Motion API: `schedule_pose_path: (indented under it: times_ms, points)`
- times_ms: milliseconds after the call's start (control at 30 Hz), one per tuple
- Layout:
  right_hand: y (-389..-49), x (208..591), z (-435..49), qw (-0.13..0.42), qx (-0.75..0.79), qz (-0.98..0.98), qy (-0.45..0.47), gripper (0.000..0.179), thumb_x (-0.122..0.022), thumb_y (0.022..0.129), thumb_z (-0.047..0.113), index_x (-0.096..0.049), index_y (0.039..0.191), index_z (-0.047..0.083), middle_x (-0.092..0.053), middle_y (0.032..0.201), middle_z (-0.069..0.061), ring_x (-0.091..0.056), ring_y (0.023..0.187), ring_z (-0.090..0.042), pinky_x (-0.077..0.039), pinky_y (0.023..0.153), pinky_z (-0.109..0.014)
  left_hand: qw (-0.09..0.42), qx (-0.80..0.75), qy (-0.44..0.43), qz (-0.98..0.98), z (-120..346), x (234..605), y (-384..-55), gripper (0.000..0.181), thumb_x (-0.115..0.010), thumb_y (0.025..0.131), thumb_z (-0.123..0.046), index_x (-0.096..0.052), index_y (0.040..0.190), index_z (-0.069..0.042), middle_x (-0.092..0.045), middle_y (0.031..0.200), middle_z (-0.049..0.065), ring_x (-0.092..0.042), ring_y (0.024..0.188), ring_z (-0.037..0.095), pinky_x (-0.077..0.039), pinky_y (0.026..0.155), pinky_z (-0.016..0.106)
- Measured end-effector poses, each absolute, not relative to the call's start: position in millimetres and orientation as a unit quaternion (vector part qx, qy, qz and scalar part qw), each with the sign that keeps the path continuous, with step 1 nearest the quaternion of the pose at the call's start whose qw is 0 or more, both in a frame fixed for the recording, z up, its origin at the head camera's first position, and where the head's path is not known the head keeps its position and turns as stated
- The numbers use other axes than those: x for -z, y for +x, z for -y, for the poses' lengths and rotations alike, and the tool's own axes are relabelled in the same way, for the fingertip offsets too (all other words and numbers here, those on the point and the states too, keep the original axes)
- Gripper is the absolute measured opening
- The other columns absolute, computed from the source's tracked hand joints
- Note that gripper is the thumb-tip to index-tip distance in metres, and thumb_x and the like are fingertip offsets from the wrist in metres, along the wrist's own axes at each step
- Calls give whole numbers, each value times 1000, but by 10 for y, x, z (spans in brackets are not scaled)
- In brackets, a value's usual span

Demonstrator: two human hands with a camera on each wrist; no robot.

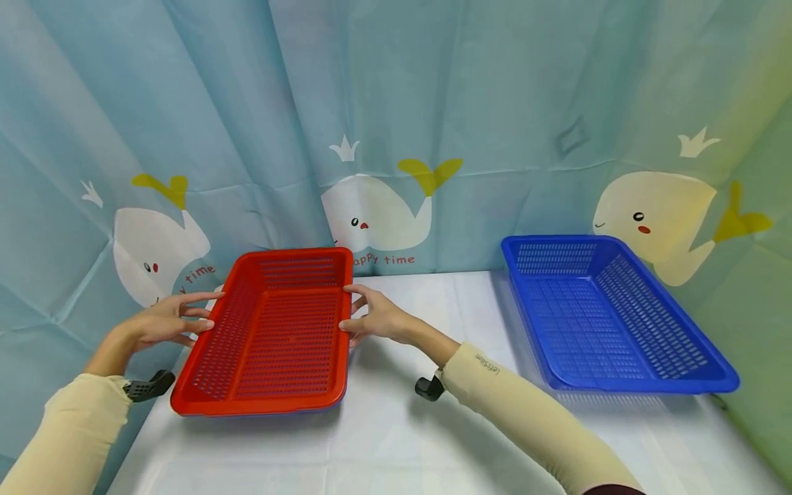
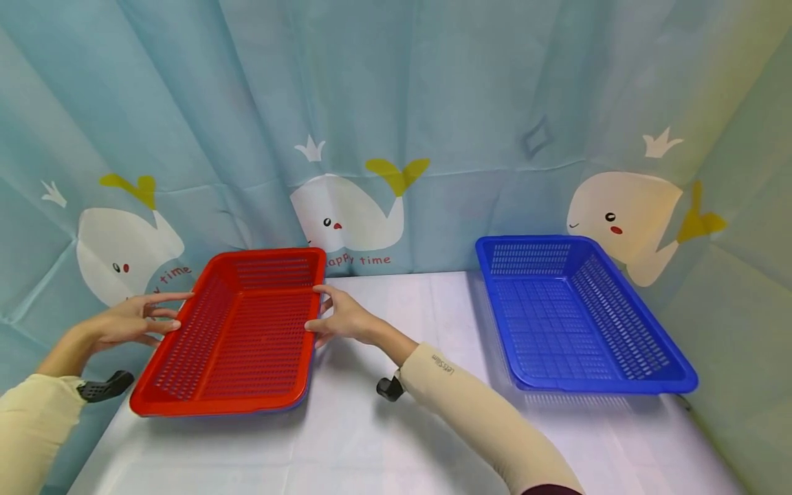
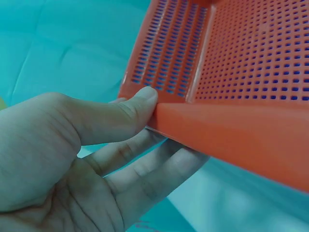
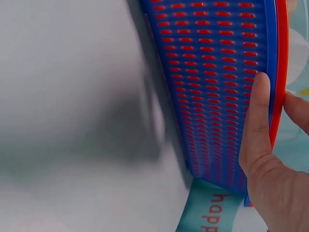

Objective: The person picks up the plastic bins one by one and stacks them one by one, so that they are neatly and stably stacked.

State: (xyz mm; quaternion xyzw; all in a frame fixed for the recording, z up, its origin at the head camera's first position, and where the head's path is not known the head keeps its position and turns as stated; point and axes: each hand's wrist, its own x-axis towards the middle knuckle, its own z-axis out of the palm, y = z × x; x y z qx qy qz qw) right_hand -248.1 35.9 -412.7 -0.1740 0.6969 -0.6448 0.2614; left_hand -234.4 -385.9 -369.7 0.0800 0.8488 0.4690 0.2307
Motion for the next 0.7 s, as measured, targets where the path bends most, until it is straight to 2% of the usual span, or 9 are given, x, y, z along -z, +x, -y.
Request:
schedule_pose_path:
  times_ms: [233, 500, 700]
  points:
    - [-2463, 4100, -553, 262, 639, -703, -169, 84, -72, 93, -4, -24, 162, 7, -45, 125, -22, -73, 74, -31, -55, 88, -64, 219, -480, 92, -845, 3710, 3751, -2346, 79, -70, 99, -14, -24, 162, 0, -49, 143, 37, -69, 106, 33, -63, 79, 49]
    - [-2481, 4040, -801, 269, 623, -716, -163, 84, -72, 93, -3, -24, 162, 8, -44, 129, -22, -73, 77, -33, -61, 81, -53, 213, -505, 90, -832, 3530, 3815, -2368, 77, -71, 98, -13, -28, 162, -4, -52, 143, 34, -72, 104, 27, -63, 78, 48]
    - [-2484, 3976, -976, 281, 602, -731, -158, 85, -72, 93, -2, -24, 162, 9, -44, 131, -23, -71, 80, -30, -61, 80, -55, 210, -522, 83, -823, 3361, 3850, -2366, 78, -74, 96, -12, -31, 161, -6, -52, 142, 33, -71, 104, 27, -63, 77, 47]
